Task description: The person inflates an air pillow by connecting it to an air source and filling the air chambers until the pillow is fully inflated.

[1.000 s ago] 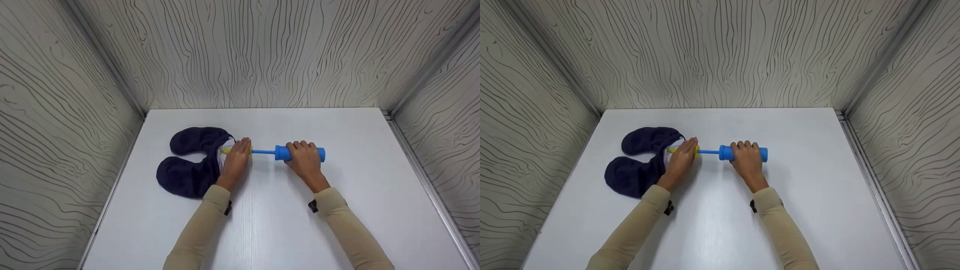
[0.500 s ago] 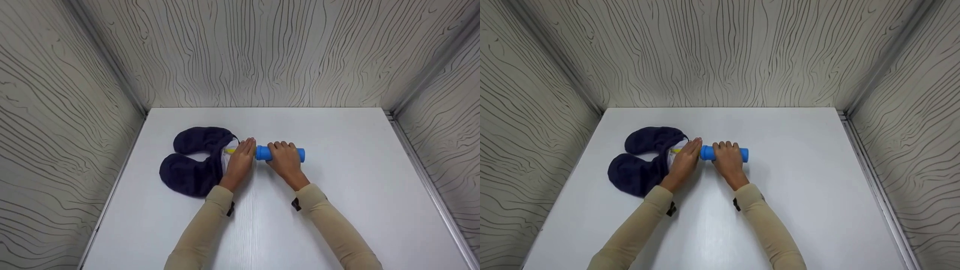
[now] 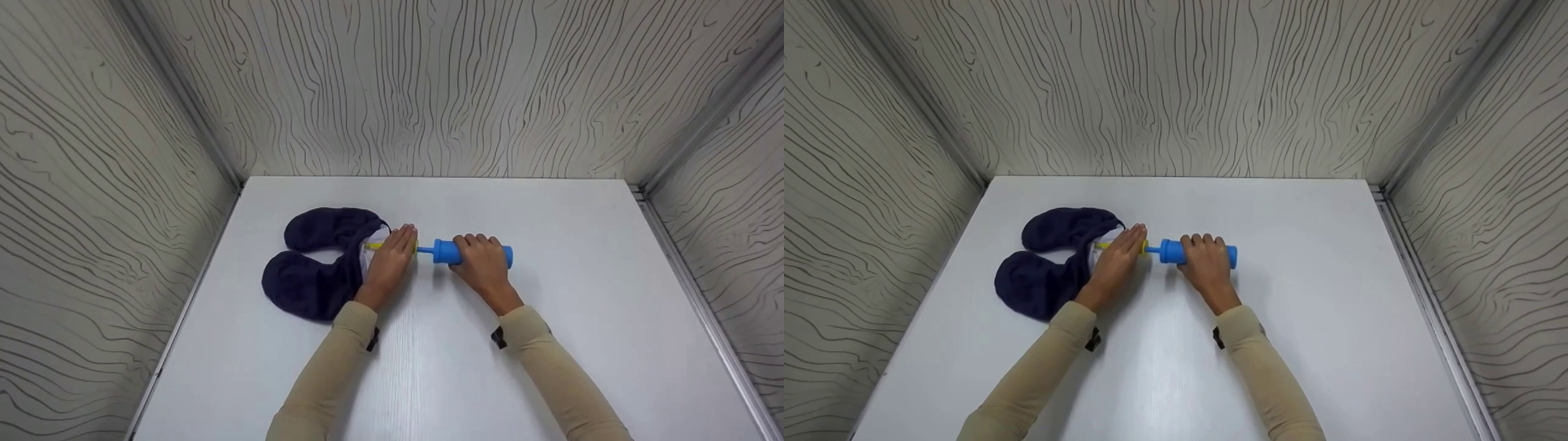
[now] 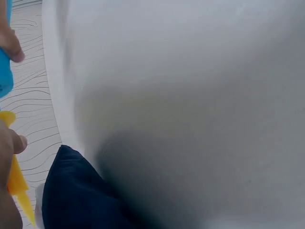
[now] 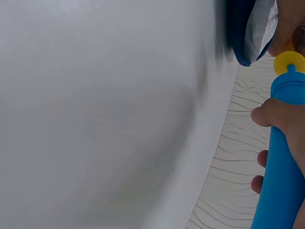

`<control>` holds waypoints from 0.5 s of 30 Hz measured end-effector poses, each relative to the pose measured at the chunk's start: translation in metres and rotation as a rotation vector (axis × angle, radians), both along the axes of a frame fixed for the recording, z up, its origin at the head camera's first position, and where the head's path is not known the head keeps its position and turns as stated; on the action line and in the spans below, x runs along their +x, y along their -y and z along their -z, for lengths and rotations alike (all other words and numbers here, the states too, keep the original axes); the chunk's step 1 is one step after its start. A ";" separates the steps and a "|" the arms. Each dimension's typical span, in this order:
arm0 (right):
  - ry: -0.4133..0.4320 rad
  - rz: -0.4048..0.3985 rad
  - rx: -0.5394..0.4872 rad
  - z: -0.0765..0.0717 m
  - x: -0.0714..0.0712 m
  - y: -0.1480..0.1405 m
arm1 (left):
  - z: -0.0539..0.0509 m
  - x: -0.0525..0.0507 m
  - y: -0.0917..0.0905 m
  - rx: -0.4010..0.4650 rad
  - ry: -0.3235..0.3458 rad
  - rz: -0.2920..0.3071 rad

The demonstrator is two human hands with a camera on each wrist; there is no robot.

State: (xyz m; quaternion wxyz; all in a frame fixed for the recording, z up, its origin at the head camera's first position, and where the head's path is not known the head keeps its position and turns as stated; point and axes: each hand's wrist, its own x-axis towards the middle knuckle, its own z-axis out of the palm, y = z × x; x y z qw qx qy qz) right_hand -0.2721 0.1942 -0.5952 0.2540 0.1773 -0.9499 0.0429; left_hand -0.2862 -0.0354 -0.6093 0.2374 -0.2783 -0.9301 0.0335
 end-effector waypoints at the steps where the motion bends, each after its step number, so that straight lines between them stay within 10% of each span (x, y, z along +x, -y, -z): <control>1: 0.004 0.002 -0.003 0.000 0.000 -0.004 | 0.000 0.000 0.001 0.000 -0.002 0.002; 15: 0.024 0.063 -0.042 0.000 0.005 -0.055 | -0.004 -0.002 0.007 -0.011 -0.005 0.002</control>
